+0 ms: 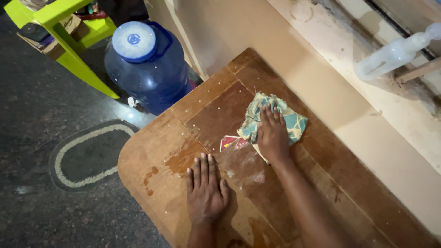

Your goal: The person wipes a wooden table surface with a patterned cloth, moving the cloth back and forth across the table to remove liquid residue. The person uses both hands to hold the cloth and apply pressure while cleaning.

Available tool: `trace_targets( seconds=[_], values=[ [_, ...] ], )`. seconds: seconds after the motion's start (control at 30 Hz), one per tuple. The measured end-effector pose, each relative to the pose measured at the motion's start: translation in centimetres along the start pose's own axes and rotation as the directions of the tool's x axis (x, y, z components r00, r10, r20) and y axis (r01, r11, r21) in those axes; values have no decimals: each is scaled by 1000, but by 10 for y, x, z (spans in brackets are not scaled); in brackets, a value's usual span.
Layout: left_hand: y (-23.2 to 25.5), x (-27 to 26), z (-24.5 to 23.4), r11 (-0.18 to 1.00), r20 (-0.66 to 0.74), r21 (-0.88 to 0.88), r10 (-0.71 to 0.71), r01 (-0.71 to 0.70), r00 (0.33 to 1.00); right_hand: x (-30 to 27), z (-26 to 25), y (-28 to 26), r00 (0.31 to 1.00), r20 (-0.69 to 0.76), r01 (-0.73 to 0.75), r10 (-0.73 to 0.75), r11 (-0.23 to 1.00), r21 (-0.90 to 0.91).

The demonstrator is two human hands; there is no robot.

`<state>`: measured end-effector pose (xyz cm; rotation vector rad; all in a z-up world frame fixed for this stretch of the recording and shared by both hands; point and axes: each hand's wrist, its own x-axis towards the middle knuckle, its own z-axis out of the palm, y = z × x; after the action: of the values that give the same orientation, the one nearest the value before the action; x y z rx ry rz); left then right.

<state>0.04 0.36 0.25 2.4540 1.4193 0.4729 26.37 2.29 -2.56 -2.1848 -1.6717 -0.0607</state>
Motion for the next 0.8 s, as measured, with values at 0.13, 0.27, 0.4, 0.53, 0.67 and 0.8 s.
trace_targets(
  seconds=[0.13,0.27,0.4,0.53,0.67,0.8],
  values=[
    [0,-3,4,1000,17,12,-6,5,1000,-3,2,-13,1000,-20,-1,1,999,-35],
    [-5,-3,9,1000,18,-2,9,-9,1000,-1,4,-24,1000,-7,12,-12,1000,-22],
    [-4,-4,8,1000,32,7,-9,9,999,5,5,-32,999,13,45,-45,999,0],
    [-2,-4,5,1000,34,17,-13,12,999,14,9,-35,996,-12,88,-87,996,33],
    [-3,-3,4,1000,12,7,-5,5,1000,25,19,-38,998,-7,70,-70,997,21],
    [-1,-4,6,1000,49,1,-29,29,998,35,27,-41,998,-10,55,-55,998,44]
  ],
)
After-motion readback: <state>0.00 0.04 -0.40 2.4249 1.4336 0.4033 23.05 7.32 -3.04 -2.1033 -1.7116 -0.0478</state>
